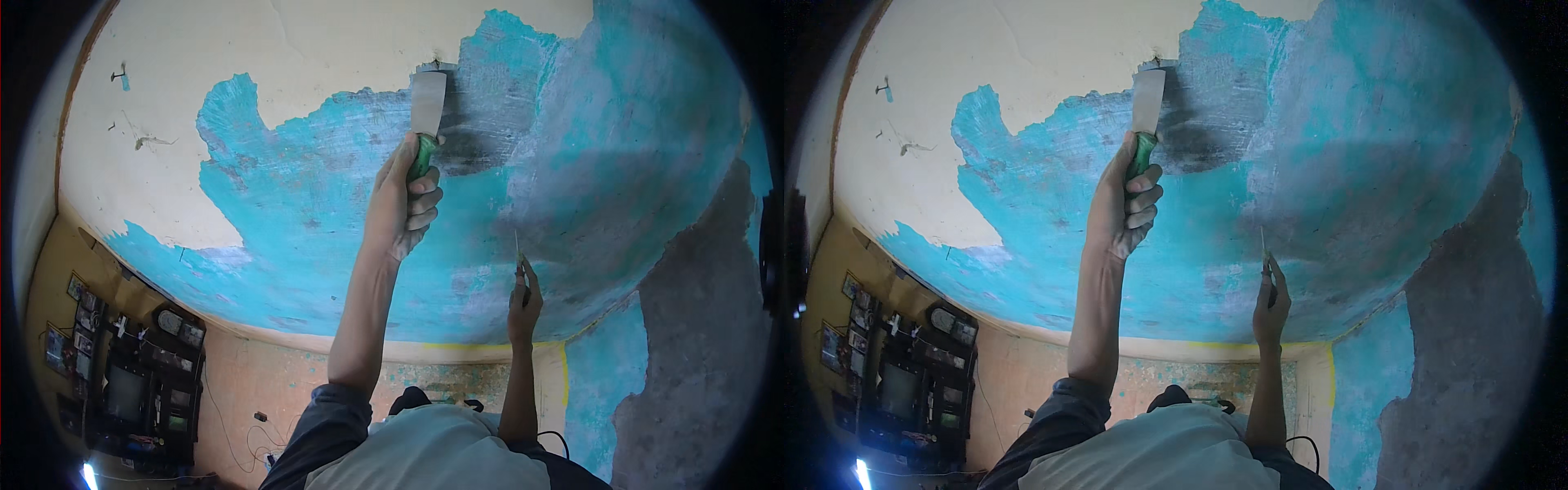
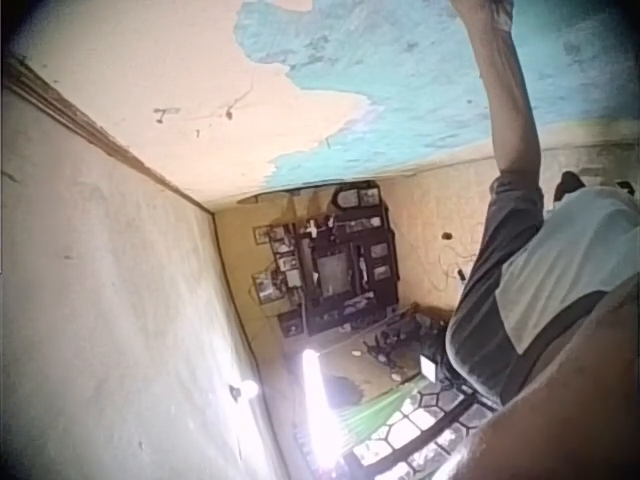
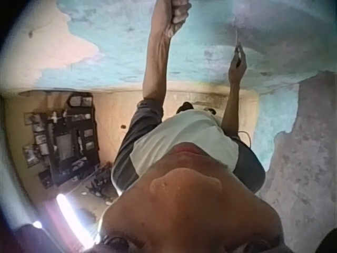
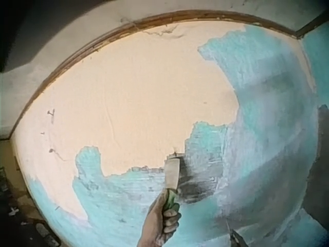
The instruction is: The recorder is scraping old paint from the ceiling using a putty knife and a screwdriver.
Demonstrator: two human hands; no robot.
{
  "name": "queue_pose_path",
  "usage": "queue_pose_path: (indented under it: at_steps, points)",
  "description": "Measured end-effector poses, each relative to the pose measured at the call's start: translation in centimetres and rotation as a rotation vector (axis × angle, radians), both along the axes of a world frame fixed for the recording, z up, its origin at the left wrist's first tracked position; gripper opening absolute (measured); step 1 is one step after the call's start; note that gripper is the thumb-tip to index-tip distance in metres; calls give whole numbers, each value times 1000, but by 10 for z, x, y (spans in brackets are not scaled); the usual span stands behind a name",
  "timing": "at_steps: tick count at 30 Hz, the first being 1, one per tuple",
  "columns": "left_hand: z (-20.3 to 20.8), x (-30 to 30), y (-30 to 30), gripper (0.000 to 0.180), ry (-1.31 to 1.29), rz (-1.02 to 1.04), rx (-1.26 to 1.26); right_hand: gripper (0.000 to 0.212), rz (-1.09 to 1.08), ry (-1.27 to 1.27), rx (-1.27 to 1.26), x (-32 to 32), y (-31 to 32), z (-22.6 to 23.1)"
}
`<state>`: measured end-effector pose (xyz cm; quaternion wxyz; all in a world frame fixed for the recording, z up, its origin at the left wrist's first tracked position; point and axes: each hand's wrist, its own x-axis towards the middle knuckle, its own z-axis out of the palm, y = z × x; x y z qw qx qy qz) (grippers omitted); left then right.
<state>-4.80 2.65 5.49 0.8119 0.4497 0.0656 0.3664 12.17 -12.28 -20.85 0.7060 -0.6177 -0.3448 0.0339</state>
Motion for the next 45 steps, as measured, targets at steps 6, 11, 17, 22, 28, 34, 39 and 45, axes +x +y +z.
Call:
queue_pose_path:
  at_steps: [6,11,17,22,28,34,39,45]
  points:
    - [-25,1,-4,33,-14,-21,-63,39,15,-7,-12,0,-3,0]
    - [0,8,11,34,15,22,97,39,29,22,-54,0,-5,-3]
    - [-44,10,-10,37,-77,18,-93,39,45,-13,-50,-5,-8,-10]
    - [-18,10,1,36,-115,-48,-106,39,23,19,-31,-3,-8,-6]
    - [-29,-4,-2,33,-46,-24,-42,40,-10,-3,-29,-8,-1,15]
    - [3,-1,6,34,-33,-83,-2,40,-42,-1,26,-11,8,7]
    - [-17,-7,3,35,-2,-50,-72,40,-30,-12,-14,-19,3,19]
    - [-1,-8,7,35,-8,-80,-48,39,-29,7,-28,-25,2,21]
